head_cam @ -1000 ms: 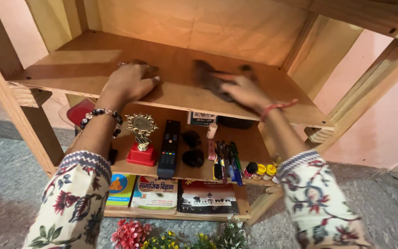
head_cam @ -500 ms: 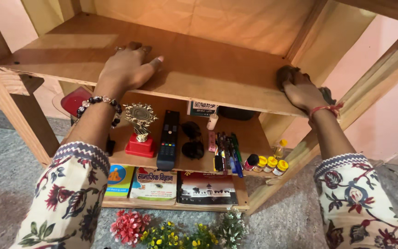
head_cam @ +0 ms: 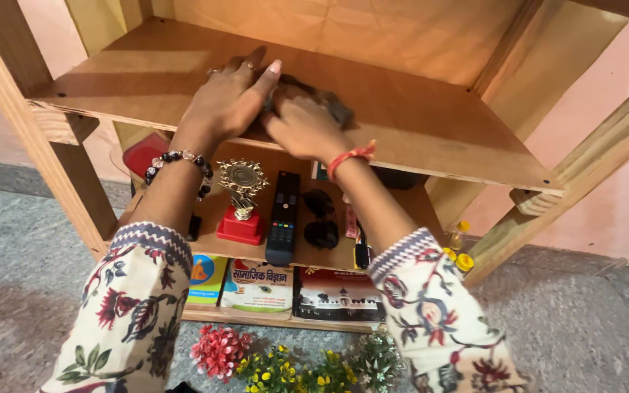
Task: The person removes three potted artificial plants from the top shelf of a wooden shelving unit and places them on the floor. Then, using a dark cloth, the person wipes the top shelf surface repeatedly. The person remains seated on the floor throughout the clip.
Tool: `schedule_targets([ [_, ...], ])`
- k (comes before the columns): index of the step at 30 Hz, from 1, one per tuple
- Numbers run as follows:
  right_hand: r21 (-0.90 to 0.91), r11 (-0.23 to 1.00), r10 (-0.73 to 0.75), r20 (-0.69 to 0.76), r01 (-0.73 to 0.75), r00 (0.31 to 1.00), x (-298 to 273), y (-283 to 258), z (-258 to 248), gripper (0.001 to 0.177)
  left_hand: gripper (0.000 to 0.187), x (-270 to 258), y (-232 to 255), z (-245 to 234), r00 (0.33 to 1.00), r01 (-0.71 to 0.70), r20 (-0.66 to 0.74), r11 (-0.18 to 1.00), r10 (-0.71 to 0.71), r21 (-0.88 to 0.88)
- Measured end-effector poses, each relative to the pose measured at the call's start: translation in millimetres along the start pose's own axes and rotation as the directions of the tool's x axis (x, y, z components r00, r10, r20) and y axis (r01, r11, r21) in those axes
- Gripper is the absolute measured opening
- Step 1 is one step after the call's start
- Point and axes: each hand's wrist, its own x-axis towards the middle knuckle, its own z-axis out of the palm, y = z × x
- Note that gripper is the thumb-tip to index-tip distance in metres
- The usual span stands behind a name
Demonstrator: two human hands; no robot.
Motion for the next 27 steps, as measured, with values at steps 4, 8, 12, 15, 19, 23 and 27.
schedule_targets([
  [4,0.318,0.938,-0.147,-0.007,0.141,0.989,2.2,-20.1,-18.3,0.063,0.075,-1.2,3.1,-3.4,0.991,0.059,0.115,0.998,-0.062,0.03],
  [8,0.183,0.983,-0.031,0.139,0.005,0.99,-6.5,-13.5,-35.2,0.07,0.076,0.9,6.1,-1.4,0.983,0.03,0.178,0.998,-0.04,0.059],
  [12,0.131,0.991,-0.014,0.103,0.001,0.995,-20.1,0.8,-51.5,0.077,0.077,-1.6,7.4,-4.0,0.973,-0.068,0.229,0.991,0.04,0.114],
  [15,0.016,0.999,0.042,-0.015,-0.042,0.999,-36.7,4.4,-58.9,0.061,0.08,-4.6,11.3,-5.5,0.964,0.049,0.255,0.99,-0.081,0.13],
  [19,-0.085,0.98,0.173,-0.081,-0.179,0.982,-48.2,-4.4,-64.9,0.052,0.083,-8.0,16.7,-7.1,0.976,-0.002,0.219,0.994,-0.022,0.105],
  [23,-0.086,0.94,0.31,-0.193,-0.33,0.931,-51.9,-6.0,-65.3,0.05,0.084,-8.7,18.7,-5.8,0.98,-0.029,0.201,0.989,-0.002,0.147],
  [27,0.06,0.998,0.019,-0.129,-0.011,0.991,-43.7,12.6,-56.6,0.042,0.085,-5.9,17.3,-1.7,0.981,-0.068,0.189,0.98,0.033,0.184],
])
